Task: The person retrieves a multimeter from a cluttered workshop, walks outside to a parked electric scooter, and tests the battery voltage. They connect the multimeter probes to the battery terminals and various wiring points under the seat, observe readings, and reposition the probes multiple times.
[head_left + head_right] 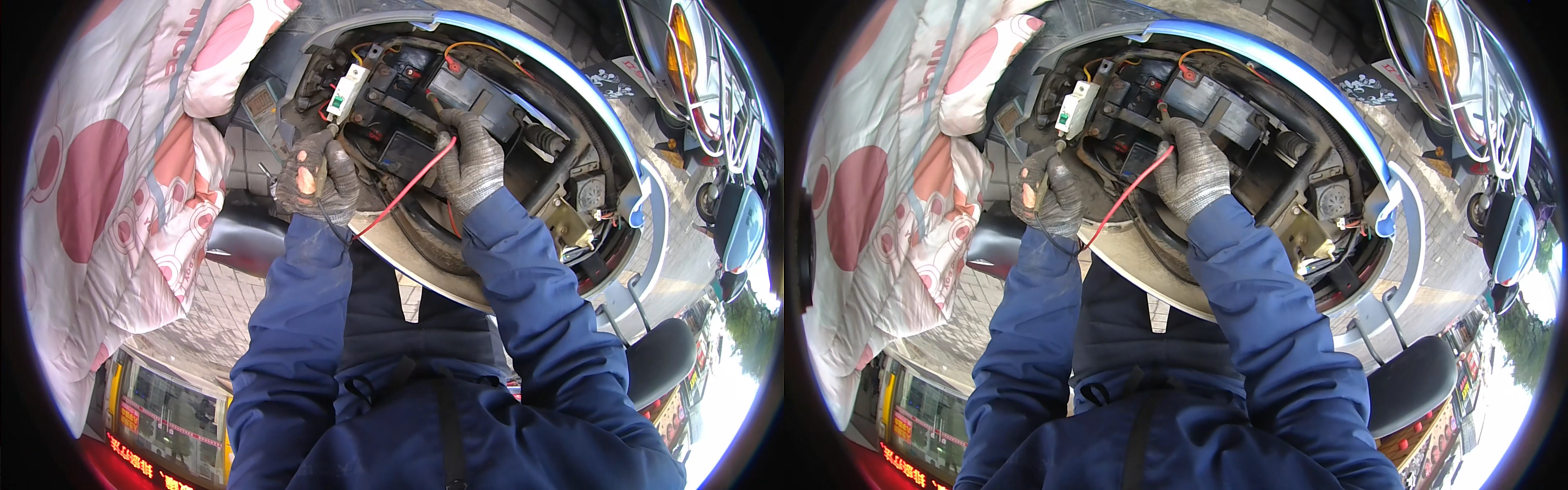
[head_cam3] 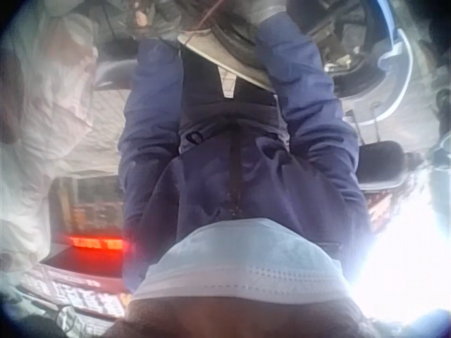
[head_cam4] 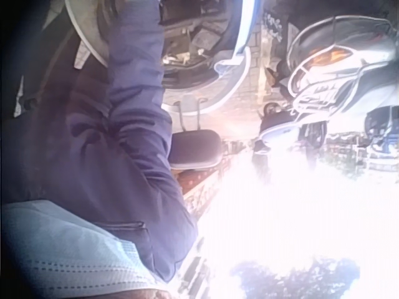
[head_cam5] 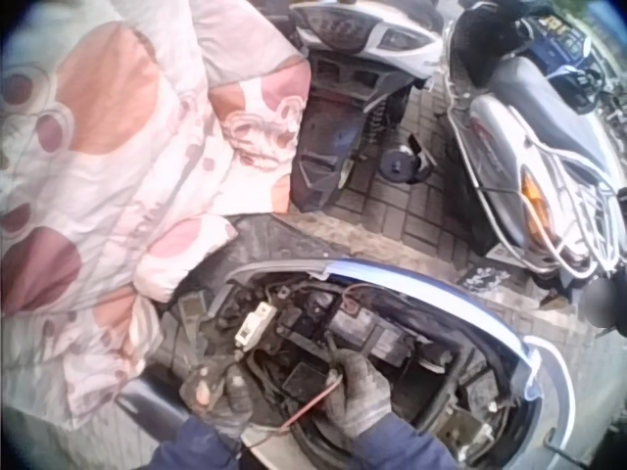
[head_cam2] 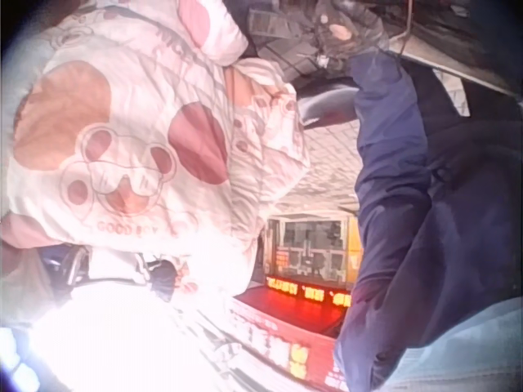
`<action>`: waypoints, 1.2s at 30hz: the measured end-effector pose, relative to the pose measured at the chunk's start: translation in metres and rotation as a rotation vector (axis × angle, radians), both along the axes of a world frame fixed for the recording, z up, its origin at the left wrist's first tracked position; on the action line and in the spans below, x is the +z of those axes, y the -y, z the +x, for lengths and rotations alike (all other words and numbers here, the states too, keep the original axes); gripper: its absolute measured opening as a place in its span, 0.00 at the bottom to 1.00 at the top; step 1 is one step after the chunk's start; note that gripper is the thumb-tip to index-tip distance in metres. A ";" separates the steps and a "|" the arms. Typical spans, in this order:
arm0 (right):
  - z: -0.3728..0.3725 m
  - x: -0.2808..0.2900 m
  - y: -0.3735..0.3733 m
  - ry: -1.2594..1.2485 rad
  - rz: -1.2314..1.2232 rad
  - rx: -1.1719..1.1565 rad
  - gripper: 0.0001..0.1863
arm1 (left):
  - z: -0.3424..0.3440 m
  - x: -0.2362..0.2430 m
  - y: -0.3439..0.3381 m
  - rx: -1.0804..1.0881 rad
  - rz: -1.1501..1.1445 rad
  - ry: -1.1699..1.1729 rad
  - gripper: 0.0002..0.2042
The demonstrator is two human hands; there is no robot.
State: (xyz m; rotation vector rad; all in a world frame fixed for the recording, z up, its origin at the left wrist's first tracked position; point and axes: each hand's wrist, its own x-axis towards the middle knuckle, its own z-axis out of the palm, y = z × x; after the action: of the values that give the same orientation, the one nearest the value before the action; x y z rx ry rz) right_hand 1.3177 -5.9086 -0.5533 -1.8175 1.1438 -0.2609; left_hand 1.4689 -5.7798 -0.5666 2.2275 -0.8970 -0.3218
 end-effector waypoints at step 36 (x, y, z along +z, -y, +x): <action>0.005 -0.021 -0.006 -0.051 -0.078 -0.072 0.13 | -0.003 -0.003 -0.001 0.023 0.041 0.075 0.19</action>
State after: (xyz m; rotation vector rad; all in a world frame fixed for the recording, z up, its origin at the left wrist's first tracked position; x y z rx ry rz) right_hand 1.3222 -5.9030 -0.5743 -1.8627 1.2515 -0.3061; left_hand 1.4654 -5.7789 -0.5697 2.2987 -0.9114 -0.2495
